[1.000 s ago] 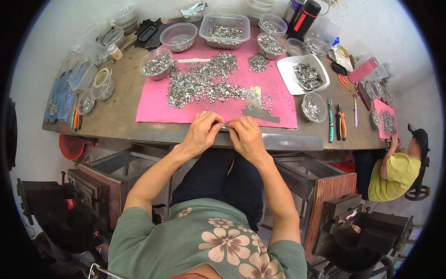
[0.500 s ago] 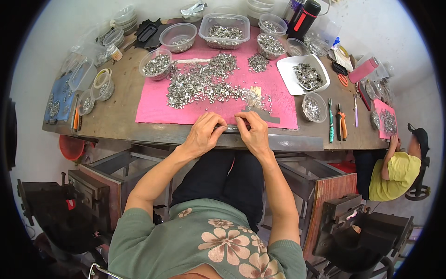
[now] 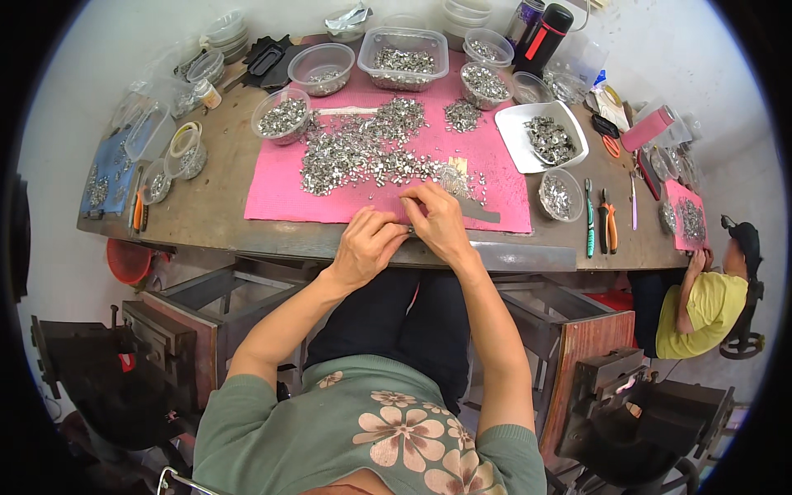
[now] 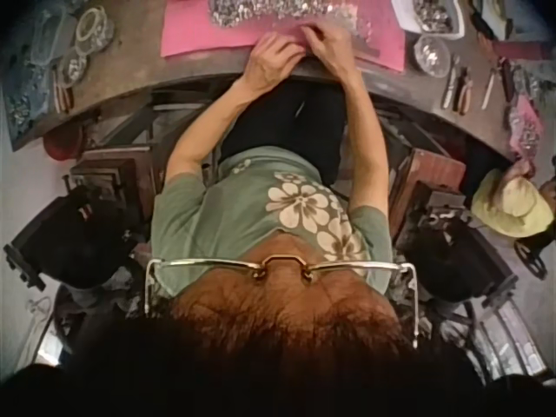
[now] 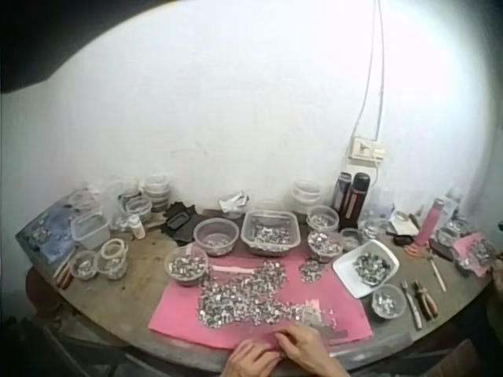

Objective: The person places small metal pieces into a metal fixture by hand, then positions the fixture into a manual press machine and turns the wheel to press them. Afterwards, the person removes the fixture and resumes loading metal pieces into it.

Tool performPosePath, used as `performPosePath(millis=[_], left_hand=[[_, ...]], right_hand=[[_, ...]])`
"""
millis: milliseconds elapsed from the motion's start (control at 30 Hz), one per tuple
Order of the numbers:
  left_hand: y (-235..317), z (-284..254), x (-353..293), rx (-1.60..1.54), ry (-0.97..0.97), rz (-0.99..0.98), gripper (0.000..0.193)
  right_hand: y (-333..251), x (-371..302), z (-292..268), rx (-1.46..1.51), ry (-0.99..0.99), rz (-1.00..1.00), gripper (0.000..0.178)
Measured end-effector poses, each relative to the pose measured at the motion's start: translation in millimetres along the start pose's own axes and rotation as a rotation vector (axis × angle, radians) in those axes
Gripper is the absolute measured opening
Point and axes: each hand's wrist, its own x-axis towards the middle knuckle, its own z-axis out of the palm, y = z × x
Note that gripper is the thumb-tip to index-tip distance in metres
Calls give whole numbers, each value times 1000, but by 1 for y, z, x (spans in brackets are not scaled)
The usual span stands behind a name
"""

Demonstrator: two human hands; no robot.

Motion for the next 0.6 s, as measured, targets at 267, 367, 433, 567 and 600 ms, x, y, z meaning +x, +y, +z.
performPosePath(millis=[267, 367, 433, 567, 600], left_hand=[[0, 7, -12, 25, 40, 26, 22], [0, 8, -13, 11, 46, 9, 26], [-1, 9, -15, 8, 40, 5, 29], [-3, 11, -16, 20, 52, -4, 33], [-3, 9, -16, 22, 57, -4, 33]], right_hand=[[8, 39, 25, -37, -329, -84, 15], [9, 48, 32, -63, -413, -49, 15], [9, 51, 36, -143, -425, -76, 16], [14, 42, 34, -119, -296, -78, 14], [5, 37, 24, -7, -246, -28, 13]])
